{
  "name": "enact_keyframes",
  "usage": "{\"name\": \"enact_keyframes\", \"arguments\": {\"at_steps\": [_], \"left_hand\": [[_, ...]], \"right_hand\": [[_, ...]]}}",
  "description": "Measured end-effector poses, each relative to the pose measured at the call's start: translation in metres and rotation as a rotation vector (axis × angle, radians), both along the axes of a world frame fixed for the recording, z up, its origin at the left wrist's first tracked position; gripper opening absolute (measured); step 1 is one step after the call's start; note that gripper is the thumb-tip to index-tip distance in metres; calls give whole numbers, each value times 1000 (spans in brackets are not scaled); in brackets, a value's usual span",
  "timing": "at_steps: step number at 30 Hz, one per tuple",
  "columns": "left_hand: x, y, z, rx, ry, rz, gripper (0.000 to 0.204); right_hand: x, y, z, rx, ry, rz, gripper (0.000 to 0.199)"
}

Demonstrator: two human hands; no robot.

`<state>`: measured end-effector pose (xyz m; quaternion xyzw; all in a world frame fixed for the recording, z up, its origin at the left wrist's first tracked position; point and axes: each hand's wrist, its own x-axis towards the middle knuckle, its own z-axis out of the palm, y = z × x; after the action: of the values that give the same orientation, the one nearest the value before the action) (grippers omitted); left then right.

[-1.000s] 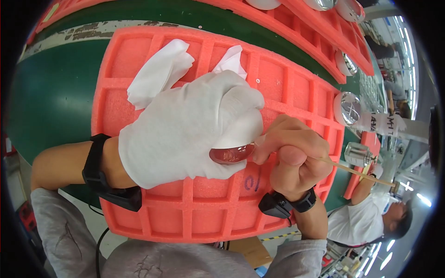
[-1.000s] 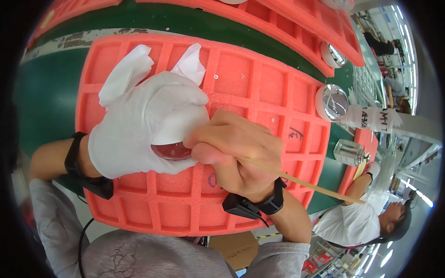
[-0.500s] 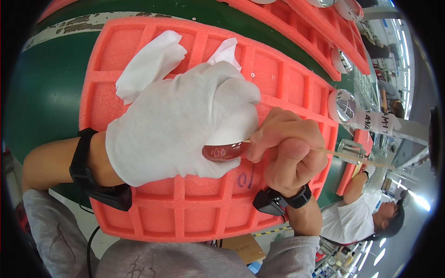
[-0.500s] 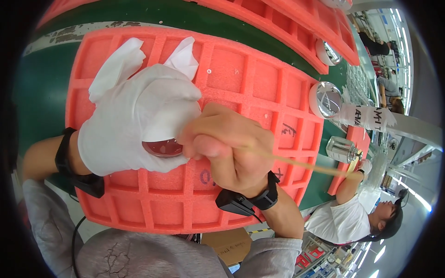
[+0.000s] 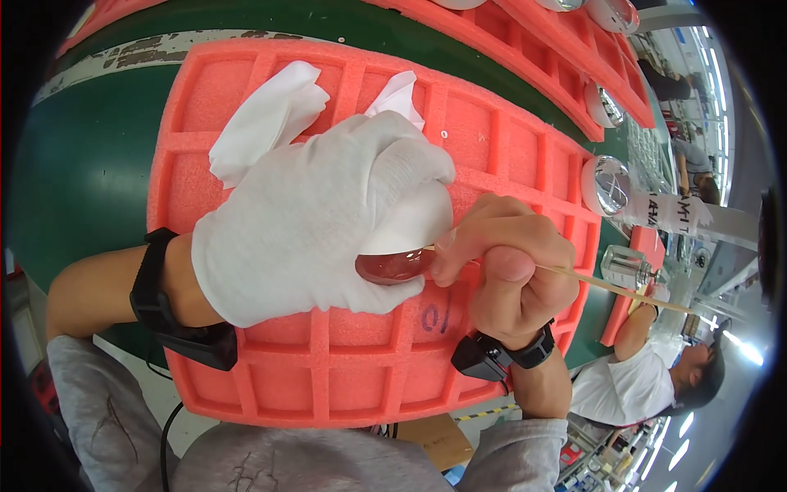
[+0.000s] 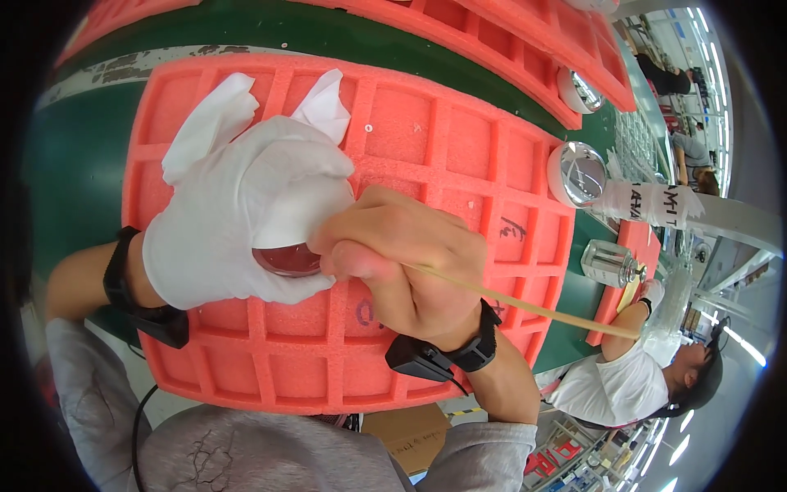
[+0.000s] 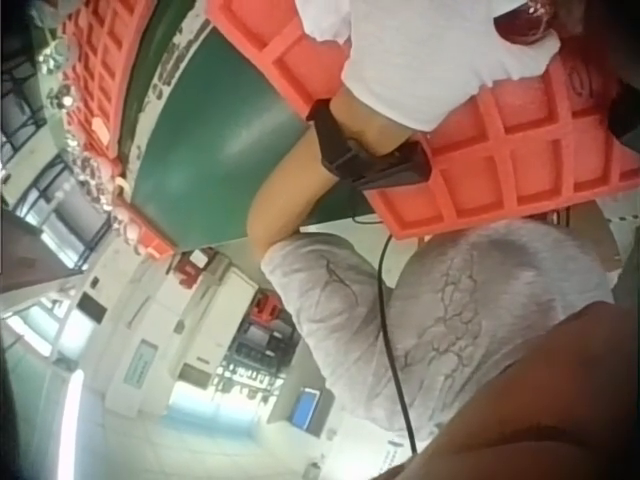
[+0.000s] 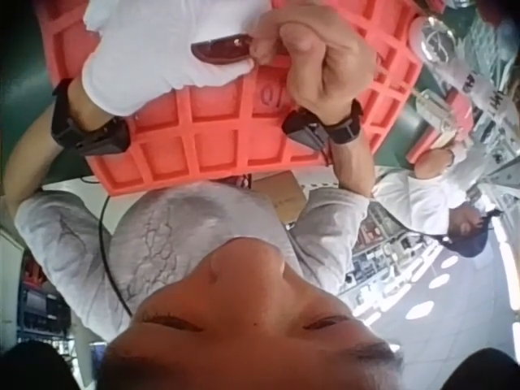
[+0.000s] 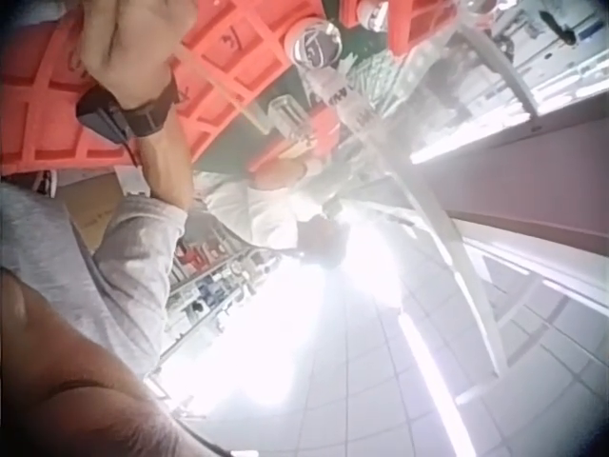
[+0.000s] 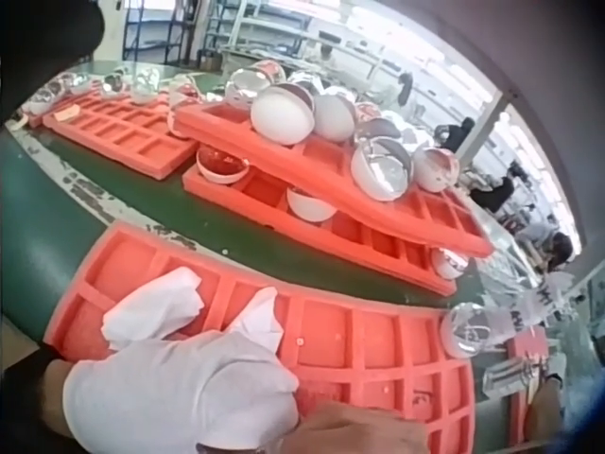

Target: The person picks up a sphere and uses a stick to apply a substance along the seam between its white and red halves, then wipes it with a cloth before returning it to the tray.

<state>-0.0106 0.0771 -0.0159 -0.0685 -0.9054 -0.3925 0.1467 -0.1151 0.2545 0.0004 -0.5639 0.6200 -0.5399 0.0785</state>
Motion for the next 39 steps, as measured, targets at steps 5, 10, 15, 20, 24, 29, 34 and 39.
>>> {"name": "enact_keyframes", "arguments": {"at_steps": [5, 10, 15, 20, 24, 29, 34, 39], "left_hand": [[-2, -3, 5, -112, 20, -55, 70], [-1, -6, 3, -137, 57, -85, 67], [-2, -7, 1, -106, 43, -104, 62], [-2, -3, 3, -112, 98, -71, 59], [-1, -4, 4, -4, -34, -63, 60], [0, -4, 10, -85, 19, -24, 67], [-2, -3, 9, -80, 18, -25, 67], [-3, -4, 8, -83, 12, -57, 63]], "right_hand": [[-1, 0, 0, -24, 100, -20, 34], [0, -8, 5, -42, 235, 35, 31], [1, -14, 13, 16, 297, 74, 17], [1, -2, 8, 38, 54, -12, 31], [3, -1, 9, 31, 31, -31, 31], [2, 1, 10, 25, -60, -60, 30], [2, 2, 10, 12, -19, -53, 26], [-2, 0, 2, -55, 154, -42, 19]]}}
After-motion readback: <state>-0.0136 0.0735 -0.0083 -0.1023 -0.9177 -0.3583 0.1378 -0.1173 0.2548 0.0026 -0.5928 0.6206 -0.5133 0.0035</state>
